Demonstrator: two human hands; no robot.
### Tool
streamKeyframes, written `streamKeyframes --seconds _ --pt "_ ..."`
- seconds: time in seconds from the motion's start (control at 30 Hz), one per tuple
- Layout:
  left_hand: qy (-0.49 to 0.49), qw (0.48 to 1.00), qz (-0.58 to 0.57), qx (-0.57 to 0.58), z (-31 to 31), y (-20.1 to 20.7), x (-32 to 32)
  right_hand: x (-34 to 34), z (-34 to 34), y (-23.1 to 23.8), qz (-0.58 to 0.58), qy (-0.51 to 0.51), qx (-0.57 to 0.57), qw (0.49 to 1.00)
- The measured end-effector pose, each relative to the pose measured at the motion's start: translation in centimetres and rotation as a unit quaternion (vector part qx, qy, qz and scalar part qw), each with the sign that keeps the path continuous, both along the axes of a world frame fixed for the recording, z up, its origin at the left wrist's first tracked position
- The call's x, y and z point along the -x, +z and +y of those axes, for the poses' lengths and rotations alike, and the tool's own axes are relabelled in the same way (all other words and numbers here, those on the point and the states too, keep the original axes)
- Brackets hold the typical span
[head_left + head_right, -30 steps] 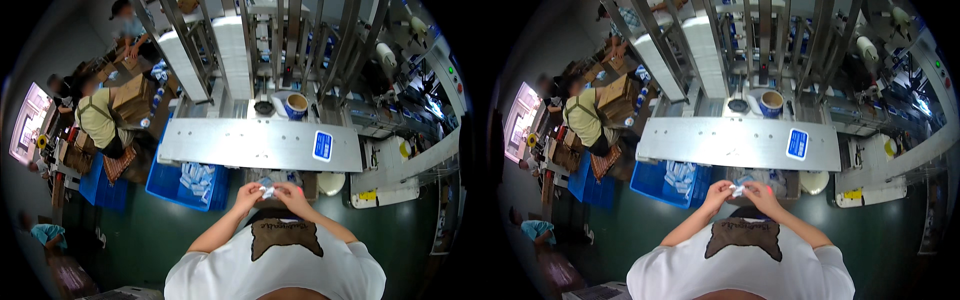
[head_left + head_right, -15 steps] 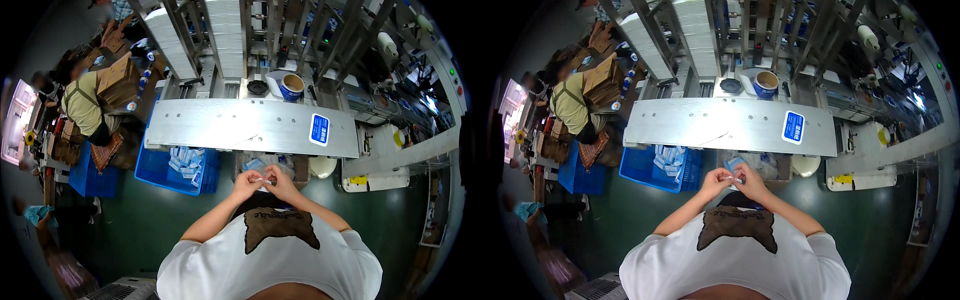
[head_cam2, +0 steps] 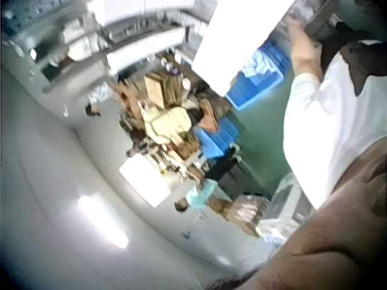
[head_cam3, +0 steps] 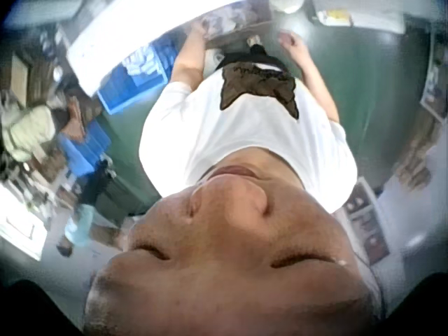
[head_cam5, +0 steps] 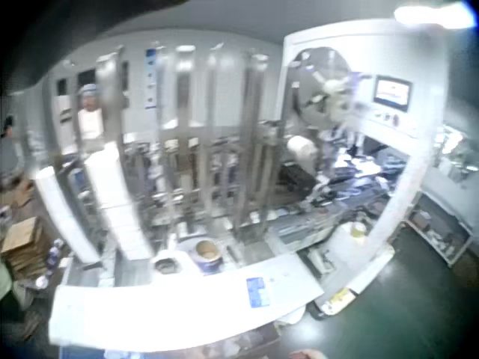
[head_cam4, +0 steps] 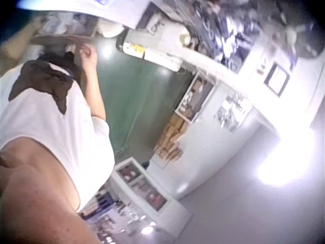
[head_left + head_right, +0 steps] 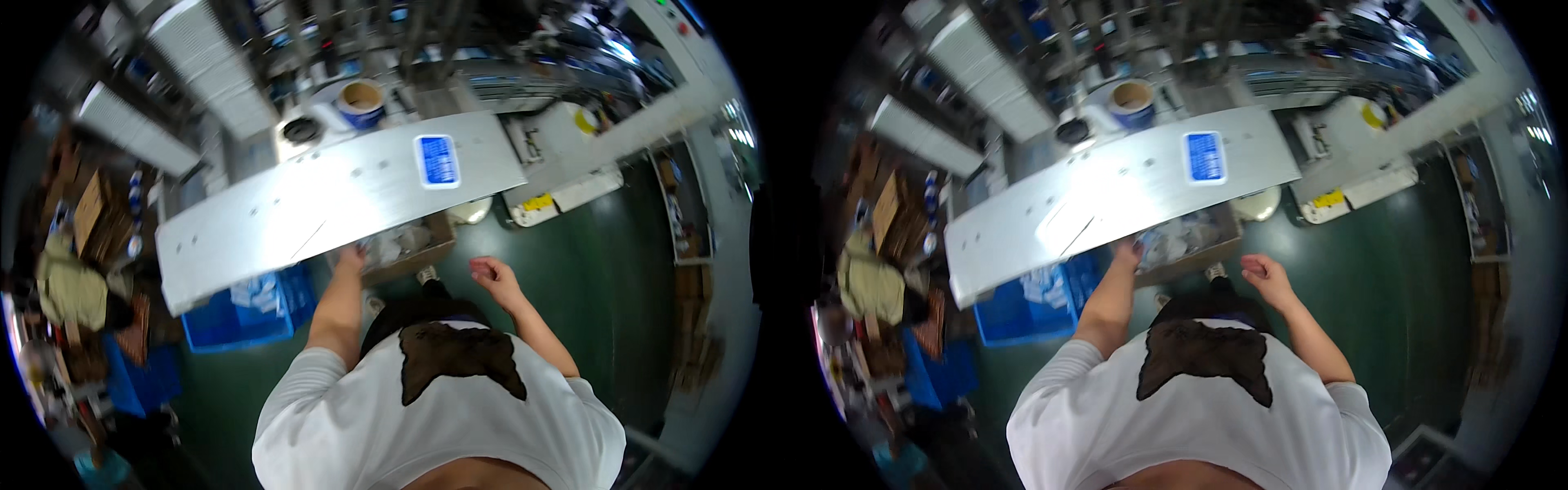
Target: The person operates a touchscreen control panel on a packaging machine, then picks up a package of wet wipes from the conveyor belt. They walk to a nearby workstation, open the wipes, and use one to clean a white plastic tray. The person then loads stacks of white plastic trays into a vertical hopper on the machine.
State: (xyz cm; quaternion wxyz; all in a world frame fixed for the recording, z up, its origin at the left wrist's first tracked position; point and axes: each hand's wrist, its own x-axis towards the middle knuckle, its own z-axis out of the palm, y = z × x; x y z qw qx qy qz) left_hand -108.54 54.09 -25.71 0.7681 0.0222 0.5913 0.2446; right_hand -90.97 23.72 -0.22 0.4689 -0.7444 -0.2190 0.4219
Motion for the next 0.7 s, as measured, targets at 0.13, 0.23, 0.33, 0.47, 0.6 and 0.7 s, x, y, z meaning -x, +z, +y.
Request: streamKeyframes --seconds 0.13,0.23,0.33,0.47,0.6,0.7 --pt "-0.175 0.976 0.054 -0.118 0.7 -4.9 3.5 -6.4 -2.8 1.1 0.012 -0.161 -0.039 0.986" --pt "-0.177 0.957 0.032 -0.227 -2.1 0.6 5.8 -13.9 -4.6 4.9 -0.137 -0.25 -0.024 0.958" --pt "-0.255 0.73 0.224 -0.593 -2.3 -0.4 10.2 -25.0 -5.7 8.8 -0.31 -0.336 -0.008 0.889" --pt "-0.19 0.844 0.297 -0.405 -2.3 3.9 10.3 -40.2 -8.4 16.6 -0.523 -0.448 -0.082 0.72" --pt "-0.17 0.823 0.36 -0.404 0.6 1.8 11.9 -51.9 -9.7 27.3 -0.642 -0.504 -0.088 0.571" --pt "-0.162 0.808 0.377 -0.423 0.7 0.7 11.3 -56.4 -8.9 34.5 -0.678 -0.501 -0.065 0.533"
